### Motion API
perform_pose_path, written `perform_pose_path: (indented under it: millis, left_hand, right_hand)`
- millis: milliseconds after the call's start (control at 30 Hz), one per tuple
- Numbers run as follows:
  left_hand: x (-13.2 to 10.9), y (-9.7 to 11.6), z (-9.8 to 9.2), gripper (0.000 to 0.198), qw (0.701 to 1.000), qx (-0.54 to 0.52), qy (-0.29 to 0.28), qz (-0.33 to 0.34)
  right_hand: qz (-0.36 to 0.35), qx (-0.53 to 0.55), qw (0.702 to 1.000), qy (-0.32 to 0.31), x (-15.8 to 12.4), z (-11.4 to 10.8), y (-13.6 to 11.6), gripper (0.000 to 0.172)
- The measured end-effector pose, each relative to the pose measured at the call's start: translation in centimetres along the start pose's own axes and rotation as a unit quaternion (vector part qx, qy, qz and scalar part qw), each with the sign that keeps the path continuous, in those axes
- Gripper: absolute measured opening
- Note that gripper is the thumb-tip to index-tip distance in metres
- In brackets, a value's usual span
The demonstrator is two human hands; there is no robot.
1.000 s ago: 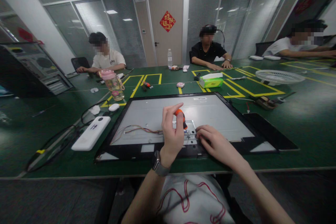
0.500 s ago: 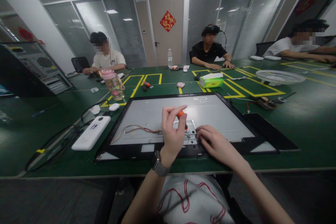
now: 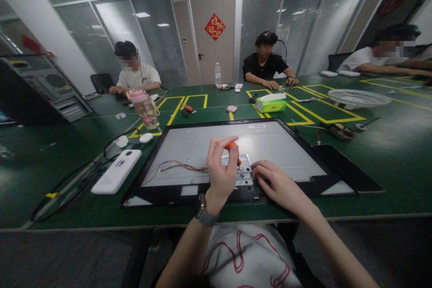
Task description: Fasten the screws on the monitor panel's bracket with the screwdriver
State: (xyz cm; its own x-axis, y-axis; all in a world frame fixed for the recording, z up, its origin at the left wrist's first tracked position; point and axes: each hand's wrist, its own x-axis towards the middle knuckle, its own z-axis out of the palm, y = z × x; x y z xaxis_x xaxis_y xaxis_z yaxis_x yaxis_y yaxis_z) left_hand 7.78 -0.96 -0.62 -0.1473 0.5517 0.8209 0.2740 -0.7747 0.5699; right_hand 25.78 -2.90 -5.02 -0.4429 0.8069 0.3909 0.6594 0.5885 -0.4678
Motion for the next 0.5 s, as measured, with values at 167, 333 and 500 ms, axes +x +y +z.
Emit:
perform_pose_path:
  millis: [167, 333, 500]
  left_hand:
    - [-0.01, -0.06, 0.0, 0.016, 1.0, 0.001, -0.001, 0.0]
    - [-0.01, -0.01, -0.02, 0.016, 1.0, 0.001, 0.002, 0.0]
    - [-0.01, 0.01, 0.0, 0.016, 1.0, 0.003, 0.004, 0.0]
  right_hand:
    - [0.0, 0.0, 1.0, -0.001, -0.01, 0.02, -0.06, 0.022]
    - [0.001, 0.0, 1.0, -0.002, -0.07, -0.09, -0.17, 0.021]
    - [-0.003, 0.0, 1.0, -0.002, -0.09, -0.07, -0.05, 0.021]
